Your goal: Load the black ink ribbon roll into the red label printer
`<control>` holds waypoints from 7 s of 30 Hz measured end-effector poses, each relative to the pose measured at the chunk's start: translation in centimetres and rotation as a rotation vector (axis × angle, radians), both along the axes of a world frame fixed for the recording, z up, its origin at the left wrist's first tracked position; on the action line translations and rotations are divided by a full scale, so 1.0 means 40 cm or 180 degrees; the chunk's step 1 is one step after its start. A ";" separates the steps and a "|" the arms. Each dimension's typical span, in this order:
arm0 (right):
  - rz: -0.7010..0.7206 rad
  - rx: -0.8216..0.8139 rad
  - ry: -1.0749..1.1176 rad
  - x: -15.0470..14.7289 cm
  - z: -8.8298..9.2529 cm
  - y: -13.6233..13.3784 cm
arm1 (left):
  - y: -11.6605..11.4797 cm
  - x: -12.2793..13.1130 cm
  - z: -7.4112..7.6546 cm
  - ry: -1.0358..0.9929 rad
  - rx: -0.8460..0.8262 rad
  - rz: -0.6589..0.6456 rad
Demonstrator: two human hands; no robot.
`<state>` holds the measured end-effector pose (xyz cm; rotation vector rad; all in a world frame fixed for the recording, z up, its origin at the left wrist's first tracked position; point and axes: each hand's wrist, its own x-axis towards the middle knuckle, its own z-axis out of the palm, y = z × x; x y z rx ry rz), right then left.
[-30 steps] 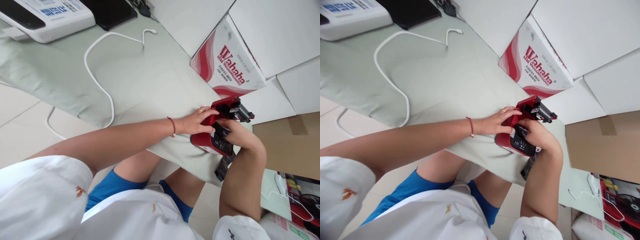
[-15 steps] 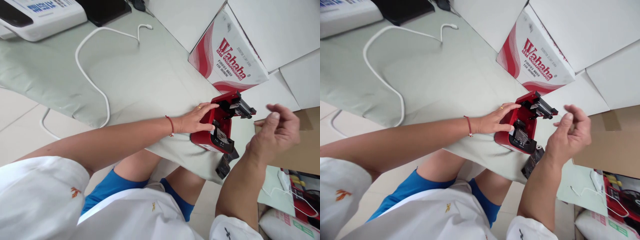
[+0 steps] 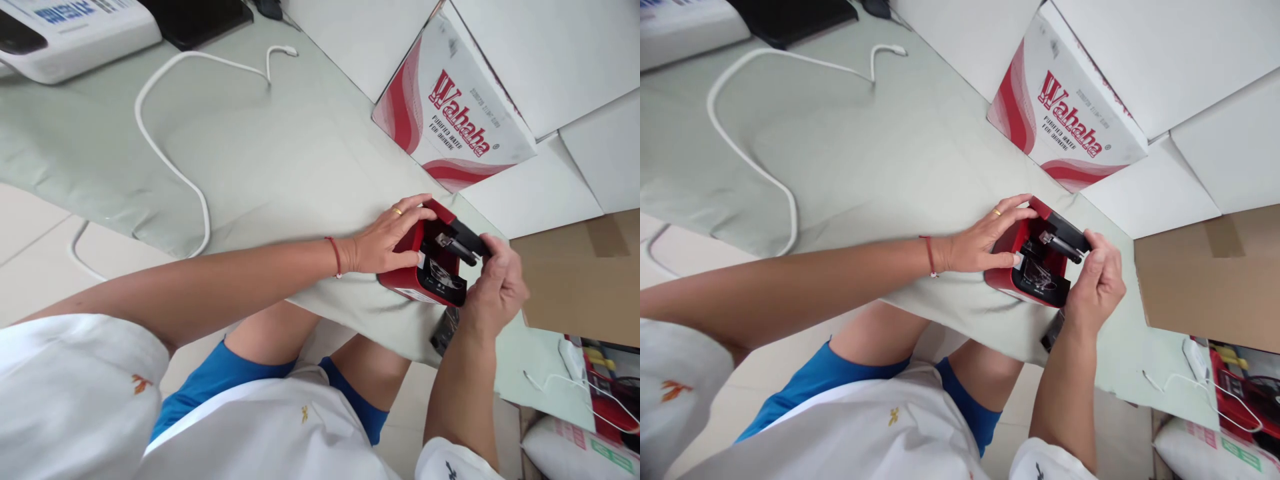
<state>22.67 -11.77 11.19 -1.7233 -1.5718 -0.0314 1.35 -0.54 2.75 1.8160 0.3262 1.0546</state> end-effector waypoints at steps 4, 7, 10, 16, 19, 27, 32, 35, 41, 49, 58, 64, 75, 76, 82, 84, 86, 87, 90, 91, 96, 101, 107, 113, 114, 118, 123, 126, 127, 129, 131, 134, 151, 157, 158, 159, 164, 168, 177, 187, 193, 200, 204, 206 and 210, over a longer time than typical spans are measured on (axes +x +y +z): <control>0.0063 0.0421 0.0300 -0.044 -0.034 -0.057 | -0.002 -0.014 0.013 -0.0567 0.0170 0.0364; 0.0147 0.0088 0.0330 -0.040 -0.054 -0.082 | -0.005 -0.028 0.032 -0.0632 0.0059 0.0506; 0.0189 0.0046 0.0506 -0.029 -0.055 -0.091 | -0.008 -0.032 0.044 -0.0219 0.0271 0.0178; 0.0110 -0.0072 0.0563 -0.033 -0.043 -0.088 | -0.004 -0.011 0.024 -0.0317 0.0346 -0.0113; 0.0106 -0.0086 0.0566 -0.030 -0.046 -0.089 | -0.004 -0.004 0.017 -0.0424 0.0236 -0.0080; 0.0080 0.0157 0.0609 -0.040 -0.068 -0.089 | -0.004 -0.003 0.021 -0.0346 0.0334 -0.0115; -0.0079 0.0246 0.0422 -0.065 -0.080 -0.088 | 0.003 -0.010 0.009 -0.0203 0.0312 -0.0324; -0.0084 0.0137 0.0310 -0.064 -0.085 -0.093 | 0.005 -0.008 -0.002 -0.0150 0.0271 -0.0201; -0.0038 0.0005 0.0163 -0.052 -0.084 -0.104 | 0.002 -0.009 -0.004 0.0021 -0.0229 -0.0351; -0.0083 0.0119 0.0538 -0.082 -0.036 -0.088 | 0.002 0.020 -0.013 -0.0044 -0.0830 -0.0560; -0.0073 0.0571 0.0529 -0.095 -0.032 -0.059 | -0.013 0.012 0.003 -0.0103 -0.1129 -0.0662; 0.0142 0.0998 0.0688 -0.113 -0.017 -0.046 | -0.015 0.023 0.011 -0.0116 -0.1362 -0.0681; 0.0272 0.0586 0.0984 -0.118 0.010 -0.078 | -0.018 -0.006 0.036 0.0128 -0.1098 -0.0837; 0.0316 0.0537 0.0947 -0.118 0.012 -0.080 | -0.017 -0.004 0.034 0.0125 -0.1091 -0.0835; 0.0544 0.0181 0.0747 -0.122 0.023 -0.086 | -0.014 0.004 0.024 0.0057 -0.1090 -0.0814; 0.0537 0.0127 0.0739 -0.127 0.026 -0.087 | -0.015 0.001 0.021 0.0098 -0.1034 -0.0808; 0.0553 0.0128 0.0726 -0.133 0.029 -0.086 | -0.013 -0.001 0.017 0.0118 -0.0949 -0.0774; 0.0576 0.0144 0.0710 -0.135 0.030 -0.086 | -0.012 -0.002 0.013 0.0105 -0.0908 -0.0748; 0.0620 0.0178 0.0617 -0.139 0.036 -0.085 | -0.007 -0.001 0.004 0.0045 -0.0838 -0.0673; 0.0609 0.0186 0.0576 -0.140 0.039 -0.085 | -0.005 0.000 0.001 0.0043 -0.0826 -0.0667; 0.0520 0.0150 0.0390 -0.136 0.053 -0.088 | -0.004 -0.001 0.001 0.0051 -0.0739 -0.0668; 0.0527 -0.0053 0.0420 -0.132 0.045 -0.090 | -0.008 -0.005 0.014 0.0060 -0.0765 -0.0663; 0.0472 -0.0016 0.0448 -0.134 0.038 -0.092 | -0.017 0.000 0.030 -0.0113 -0.1409 -0.0743; 0.0396 -0.0036 0.0413 -0.131 0.040 -0.088 | -0.024 -0.003 0.049 -0.0025 -0.1486 -0.0784; 0.0409 -0.0010 0.0410 -0.131 0.040 -0.087 | -0.025 -0.002 0.051 -0.0007 -0.1491 -0.0775; 0.0487 0.0044 0.0440 -0.135 0.037 -0.085 | -0.021 0.016 0.044 0.0023 -0.1457 -0.0698; 0.0359 0.0088 0.0399 -0.140 0.030 -0.082 | -0.013 0.048 0.017 0.0031 -0.1394 -0.0560; -0.0051 0.0085 0.0299 -0.125 0.033 -0.071 | -0.013 0.038 0.021 0.0056 -0.1333 -0.0586; -0.0220 -0.0023 0.0242 -0.116 0.038 -0.065 | -0.014 0.030 0.026 0.0071 -0.1320 -0.0611; -0.0435 -0.0408 0.0088 -0.094 0.055 -0.051 | -0.018 0.013 0.038 0.0114 -0.1305 -0.0680; -0.0329 -0.0896 -0.0084 -0.077 0.078 -0.036 | -0.021 0.000 0.047 0.0143 -0.1307 -0.0730; 0.0107 -0.1435 -0.0344 -0.071 0.110 -0.020 | -0.024 -0.005 0.044 0.0091 -0.1281 -0.0698; 0.0447 -0.1381 -0.0711 -0.041 0.130 0.024 | -0.017 -0.001 0.017 -0.0039 -0.0928 -0.0489; 0.0457 -0.1281 -0.0761 -0.033 0.126 0.026 | -0.015 0.002 0.015 -0.0028 -0.0909 -0.0497; 0.0373 -0.1134 -0.0752 -0.033 0.124 0.023 | -0.014 0.003 0.014 -0.0025 -0.0904 -0.0492; 0.0258 -0.0953 -0.0759 -0.032 0.122 0.019 | -0.014 0.003 0.014 -0.0019 -0.0894 -0.0496; 0.0210 -0.0900 -0.0821 -0.009 0.119 -0.001 | -0.012 0.007 0.008 -0.0032 -0.0868 -0.0496; 0.0723 -0.1440 -0.1152 0.028 0.117 0.015 | -0.012 0.007 0.007 -0.0045 -0.0816 -0.0494; 0.1012 -0.1537 -0.1244 0.061 0.078 0.079 | -0.011 0.007 0.012 -0.0047 -0.0957 -0.0475; 0.1401 -0.2125 -0.1616 0.078 0.162 0.090 | -0.005 0.010 0.009 -0.0076 -0.0992 -0.0503; 0.1343 -0.2067 -0.1888 0.077 0.175 0.116 | -0.009 0.000 0.011 -0.0090 -0.0918 -0.0585; 0.1378 -0.1932 -0.1835 0.077 0.168 0.107 | -0.017 0.018 -0.003 -0.0299 -0.1150 -0.0535; 0.1609 -0.1707 -0.1752 0.068 0.166 0.094 | -0.014 0.020 -0.007 -0.0234 -0.1118 -0.0505; 0.1763 -0.1548 -0.1768 0.059 0.165 0.088 | -0.013 0.018 -0.008 -0.0209 -0.1155 -0.0519; 0.1839 -0.1439 -0.1740 0.047 0.165 0.077 | -0.013 0.014 -0.010 -0.0214 -0.1119 -0.0572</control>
